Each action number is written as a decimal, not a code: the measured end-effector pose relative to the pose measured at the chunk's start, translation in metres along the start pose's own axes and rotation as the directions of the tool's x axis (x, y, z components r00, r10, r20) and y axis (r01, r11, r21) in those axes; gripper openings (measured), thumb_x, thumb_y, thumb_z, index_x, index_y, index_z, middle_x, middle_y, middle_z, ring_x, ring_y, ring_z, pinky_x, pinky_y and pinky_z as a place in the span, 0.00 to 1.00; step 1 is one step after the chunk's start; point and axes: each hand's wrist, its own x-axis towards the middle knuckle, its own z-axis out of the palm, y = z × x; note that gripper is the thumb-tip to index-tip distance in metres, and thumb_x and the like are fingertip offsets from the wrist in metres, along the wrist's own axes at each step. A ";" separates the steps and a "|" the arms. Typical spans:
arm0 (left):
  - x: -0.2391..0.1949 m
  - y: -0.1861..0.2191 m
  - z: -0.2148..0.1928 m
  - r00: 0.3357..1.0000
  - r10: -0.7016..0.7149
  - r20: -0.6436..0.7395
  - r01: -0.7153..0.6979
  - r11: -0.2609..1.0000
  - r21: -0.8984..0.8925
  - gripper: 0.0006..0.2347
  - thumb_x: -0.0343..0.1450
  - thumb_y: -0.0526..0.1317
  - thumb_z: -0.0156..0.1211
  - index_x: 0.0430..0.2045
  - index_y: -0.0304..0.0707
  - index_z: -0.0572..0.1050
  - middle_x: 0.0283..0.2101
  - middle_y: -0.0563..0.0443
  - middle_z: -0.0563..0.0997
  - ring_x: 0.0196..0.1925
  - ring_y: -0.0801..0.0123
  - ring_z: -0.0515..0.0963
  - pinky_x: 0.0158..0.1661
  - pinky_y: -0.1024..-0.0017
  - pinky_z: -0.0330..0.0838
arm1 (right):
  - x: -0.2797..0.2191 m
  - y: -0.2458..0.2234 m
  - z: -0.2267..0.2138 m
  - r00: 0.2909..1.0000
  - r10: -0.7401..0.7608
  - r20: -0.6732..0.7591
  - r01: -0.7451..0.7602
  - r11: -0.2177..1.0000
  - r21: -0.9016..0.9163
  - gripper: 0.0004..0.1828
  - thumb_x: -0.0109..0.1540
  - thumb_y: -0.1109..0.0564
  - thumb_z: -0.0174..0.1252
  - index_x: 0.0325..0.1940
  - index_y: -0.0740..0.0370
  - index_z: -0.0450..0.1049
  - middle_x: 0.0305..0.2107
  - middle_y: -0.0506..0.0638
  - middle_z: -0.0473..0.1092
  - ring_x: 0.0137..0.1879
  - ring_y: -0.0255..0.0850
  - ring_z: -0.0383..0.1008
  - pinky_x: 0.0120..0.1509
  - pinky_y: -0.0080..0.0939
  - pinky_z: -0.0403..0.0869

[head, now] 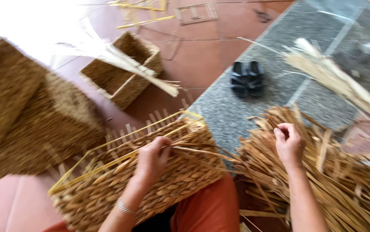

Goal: The person weaves a rectangular basket by hand, interlacing dried palm leaves through a metal frame. They repeatedly pull and tuck the leaves to build up the basket walls.

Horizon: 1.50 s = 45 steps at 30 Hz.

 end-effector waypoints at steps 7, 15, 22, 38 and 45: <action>-0.017 0.002 0.006 0.972 0.215 -0.097 -0.196 0.966 0.170 0.04 0.70 0.27 0.60 0.36 0.34 0.76 0.41 0.45 0.76 0.34 0.56 0.82 0.32 0.66 0.78 | -0.017 -0.183 0.029 0.836 -0.358 0.416 0.123 0.861 0.494 0.04 0.60 0.58 0.66 0.35 0.57 0.77 0.30 0.45 0.75 0.33 0.32 0.73 0.33 0.33 0.75; -0.026 -0.009 0.012 0.933 0.343 -0.113 -0.301 0.912 0.279 0.07 0.66 0.24 0.59 0.33 0.31 0.72 0.53 0.39 0.76 0.42 0.59 0.82 0.39 0.67 0.81 | -0.014 -0.262 0.063 0.712 -0.469 0.522 0.295 0.875 0.384 0.09 0.57 0.55 0.68 0.31 0.61 0.76 0.31 0.53 0.73 0.41 0.49 0.74 0.45 0.48 0.73; -0.035 -0.006 0.012 0.935 0.347 -0.070 -0.319 0.913 0.255 0.11 0.62 0.25 0.60 0.36 0.32 0.74 0.58 0.37 0.74 0.44 0.56 0.80 0.44 0.62 0.78 | -0.016 -0.252 0.074 0.650 -0.470 0.598 0.360 0.882 0.303 0.12 0.56 0.49 0.68 0.30 0.59 0.76 0.27 0.52 0.73 0.38 0.49 0.74 0.46 0.52 0.72; -0.026 -0.006 0.007 0.962 0.254 -0.104 -0.250 0.967 0.043 0.04 0.67 0.27 0.63 0.32 0.33 0.78 0.49 0.42 0.82 0.46 0.54 0.82 0.44 0.62 0.79 | -0.011 -0.254 0.094 0.587 -0.531 0.611 0.356 0.847 0.395 0.08 0.58 0.59 0.64 0.39 0.61 0.73 0.28 0.53 0.75 0.34 0.47 0.79 0.38 0.47 0.77; -0.002 -0.022 0.020 0.983 0.171 -0.066 -0.171 0.985 0.003 0.02 0.71 0.30 0.63 0.31 0.35 0.75 0.30 0.46 0.83 0.31 0.61 0.84 0.34 0.67 0.79 | -0.027 -0.245 0.102 0.574 -0.669 0.472 0.591 0.737 0.328 0.05 0.59 0.61 0.64 0.34 0.64 0.73 0.29 0.54 0.73 0.36 0.47 0.77 0.43 0.46 0.78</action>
